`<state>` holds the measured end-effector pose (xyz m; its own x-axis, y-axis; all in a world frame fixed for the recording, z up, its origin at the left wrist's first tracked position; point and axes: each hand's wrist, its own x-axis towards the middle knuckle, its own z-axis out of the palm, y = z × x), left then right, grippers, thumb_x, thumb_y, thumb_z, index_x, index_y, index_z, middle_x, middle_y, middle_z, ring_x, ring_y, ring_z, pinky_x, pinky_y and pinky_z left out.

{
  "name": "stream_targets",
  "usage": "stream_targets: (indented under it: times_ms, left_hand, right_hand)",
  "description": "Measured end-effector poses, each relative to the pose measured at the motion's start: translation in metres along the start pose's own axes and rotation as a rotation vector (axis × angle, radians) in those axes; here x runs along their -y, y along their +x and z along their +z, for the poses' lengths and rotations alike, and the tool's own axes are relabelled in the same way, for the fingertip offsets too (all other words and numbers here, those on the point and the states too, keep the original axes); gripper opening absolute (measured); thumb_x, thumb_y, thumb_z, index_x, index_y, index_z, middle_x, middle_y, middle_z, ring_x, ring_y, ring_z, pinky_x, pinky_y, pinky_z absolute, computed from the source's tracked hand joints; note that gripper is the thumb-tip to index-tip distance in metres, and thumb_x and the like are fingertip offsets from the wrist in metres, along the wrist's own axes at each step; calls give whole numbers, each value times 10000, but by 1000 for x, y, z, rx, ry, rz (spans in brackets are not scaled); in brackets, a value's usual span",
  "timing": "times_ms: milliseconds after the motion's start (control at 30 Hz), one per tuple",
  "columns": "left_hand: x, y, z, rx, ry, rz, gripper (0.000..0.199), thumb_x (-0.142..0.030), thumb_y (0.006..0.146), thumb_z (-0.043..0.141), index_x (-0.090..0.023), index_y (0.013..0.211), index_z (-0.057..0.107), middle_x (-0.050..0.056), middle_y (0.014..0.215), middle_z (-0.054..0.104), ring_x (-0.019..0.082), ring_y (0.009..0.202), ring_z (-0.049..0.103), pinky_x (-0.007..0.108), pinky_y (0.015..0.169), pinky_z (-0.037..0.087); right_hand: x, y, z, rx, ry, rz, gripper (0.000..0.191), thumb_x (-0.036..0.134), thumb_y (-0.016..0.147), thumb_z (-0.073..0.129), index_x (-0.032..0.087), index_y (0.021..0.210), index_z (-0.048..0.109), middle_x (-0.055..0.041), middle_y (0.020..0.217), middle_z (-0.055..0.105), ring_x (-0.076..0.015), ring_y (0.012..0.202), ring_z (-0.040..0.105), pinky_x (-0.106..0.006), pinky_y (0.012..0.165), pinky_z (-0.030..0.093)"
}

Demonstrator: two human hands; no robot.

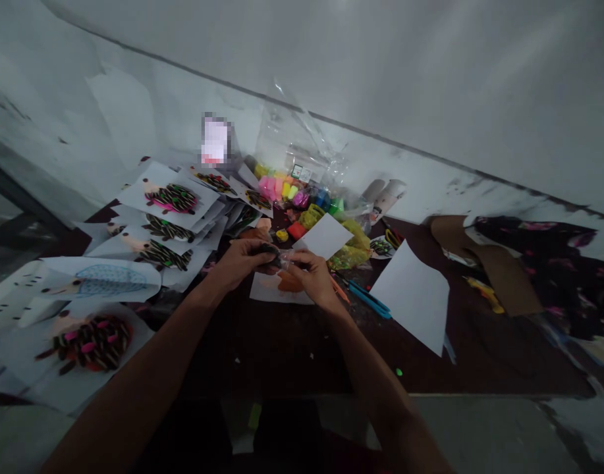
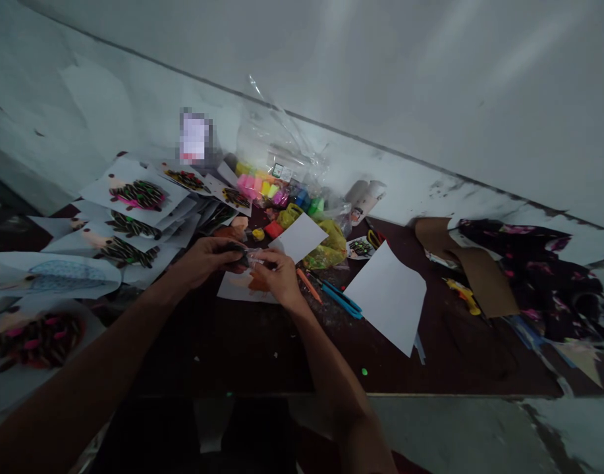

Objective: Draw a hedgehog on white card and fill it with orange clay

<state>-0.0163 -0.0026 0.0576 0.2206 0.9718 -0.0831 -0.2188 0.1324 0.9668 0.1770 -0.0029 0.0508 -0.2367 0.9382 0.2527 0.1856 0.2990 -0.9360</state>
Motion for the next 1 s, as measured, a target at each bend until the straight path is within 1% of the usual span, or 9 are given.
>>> stream_targets:
  times_ms: [133, 267, 333, 433, 533, 600, 767, 867, 1000]
  left_hand:
    - [0, 0, 3, 7, -2, 3, 388, -383, 617, 860, -126, 874, 725, 42, 816, 736, 174, 667, 694, 370, 717, 627]
    - [1, 2, 5, 7, -83, 40, 386, -316, 581, 875, -133, 888, 731, 28, 861, 727, 162, 722, 689, 356, 751, 622]
    - [2, 2, 4, 14, -106, 55, 376, -280, 571, 876, -139, 887, 731, 22, 883, 724, 160, 765, 690, 353, 785, 616]
    - [2, 2, 3, 25, -94, 42, 355, -253, 576, 870, -139, 880, 726, 17, 883, 719, 152, 774, 683, 372, 830, 609]
    - [3, 2, 2, 6, -67, 17, 327, -264, 581, 869, -126, 831, 711, 13, 844, 702, 152, 763, 671, 390, 826, 614]
    - [3, 2, 2, -9, -55, 16, 324, -283, 594, 868, -120, 821, 704, 15, 836, 696, 151, 757, 666, 391, 814, 618]
    - [5, 1, 4, -25, -61, 11, 344, -319, 608, 868, -113, 825, 698, 25, 840, 695, 157, 745, 666, 394, 787, 622]
    - [6, 2, 3, -36, -63, 16, 333, -305, 607, 862, -114, 820, 692, 28, 840, 696, 161, 765, 666, 396, 801, 617]
    - [7, 3, 2, -36, -55, 33, 342, -253, 571, 856, -124, 842, 692, 16, 836, 694, 157, 748, 663, 394, 807, 609]
  right_hand:
    - [0, -1, 3, 1, 25, 2, 180, 400, 785, 784, 250, 878, 818, -30, 909, 745, -179, 808, 654, -309, 753, 524]
    - [2, -2, 4, -58, 8, -36, 150, 381, 782, 782, 250, 849, 811, -30, 921, 754, -183, 798, 651, -305, 724, 520]
    - [1, -1, 3, -90, -3, -47, 157, 387, 791, 767, 249, 856, 803, -26, 907, 750, -180, 777, 644, -309, 722, 516]
    - [-1, -1, 2, -97, -9, -28, 173, 385, 808, 735, 235, 877, 784, -13, 834, 728, -165, 716, 620, -306, 704, 506]
    - [-4, 0, 1, -72, -10, -8, 146, 356, 789, 726, 212, 780, 747, 4, 736, 690, -136, 641, 574, -277, 642, 480]
    - [-6, 1, -1, -45, 1, 0, 149, 354, 777, 725, 210, 742, 734, 6, 716, 683, -129, 626, 564, -271, 626, 474]
    - [-7, 2, -2, 37, 35, 39, 221, 435, 764, 772, 221, 820, 775, -10, 761, 705, -158, 683, 610, -303, 660, 511]
    - [-5, 1, -1, 28, 29, 49, 282, 491, 748, 797, 221, 824, 772, -11, 764, 696, -157, 667, 603, -306, 642, 511]
    - [-3, -1, -2, 70, -53, -1, 246, 467, 805, 758, 222, 823, 770, -14, 778, 694, -149, 666, 585, -298, 639, 501]
